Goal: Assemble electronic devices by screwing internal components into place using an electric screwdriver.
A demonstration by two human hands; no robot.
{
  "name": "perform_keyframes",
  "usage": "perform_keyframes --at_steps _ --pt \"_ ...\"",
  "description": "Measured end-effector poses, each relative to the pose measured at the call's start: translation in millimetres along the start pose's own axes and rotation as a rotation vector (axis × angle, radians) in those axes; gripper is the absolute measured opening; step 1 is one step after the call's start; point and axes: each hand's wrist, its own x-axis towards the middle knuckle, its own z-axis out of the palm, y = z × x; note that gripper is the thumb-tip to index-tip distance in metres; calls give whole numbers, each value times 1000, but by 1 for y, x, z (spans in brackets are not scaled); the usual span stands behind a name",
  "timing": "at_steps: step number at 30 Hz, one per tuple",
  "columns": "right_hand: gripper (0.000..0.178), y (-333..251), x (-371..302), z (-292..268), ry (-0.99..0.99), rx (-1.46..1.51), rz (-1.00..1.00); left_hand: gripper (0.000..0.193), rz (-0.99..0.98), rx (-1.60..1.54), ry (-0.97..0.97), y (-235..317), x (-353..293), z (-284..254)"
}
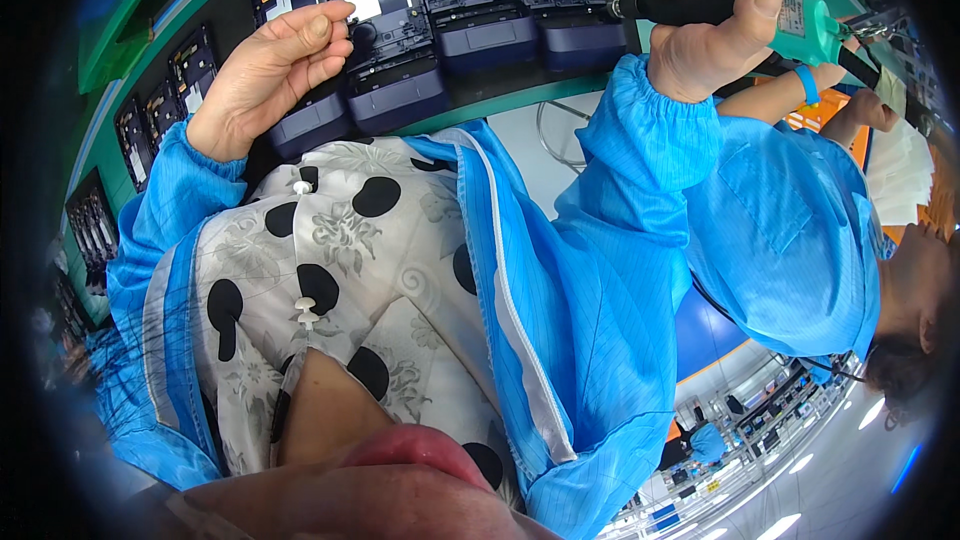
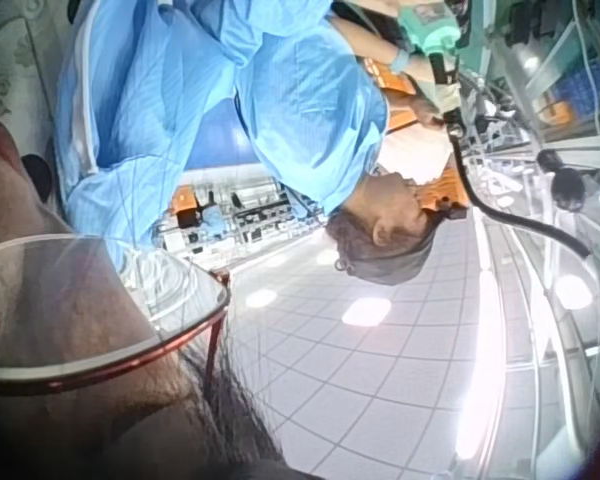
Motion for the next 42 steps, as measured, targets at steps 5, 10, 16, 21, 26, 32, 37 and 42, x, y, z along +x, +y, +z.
perform_keyframes --at_steps 5,10,16,21,26,32,37,42 --pt "63 5 4 -7 -9 24 5 35 22 30 4 0 0 1" --pt "63 7 4 -9 -10 1 2 25 3 -8 -34 1 2 -5" --pt "63 10 7 -14 13 48 44 28 37 -14 -8 -3 5 -2" --pt "59 8 6 -15 -112 102 26 33 37 -35 -47 -2 2 0" --pt "59 2 2 0 -61 -1 29 37 38 -71 80 2 -5 12" --pt "75 -42 3 19 -269 330 126 39 52 -25 -199 6 -4 11" --pt "81 -52 -7 83 -560 750 145 44 155 140 -159 3 -9 17" --pt "82 -37 -22 113 -562 775 180 45 168 167 -152 0 -10 17"
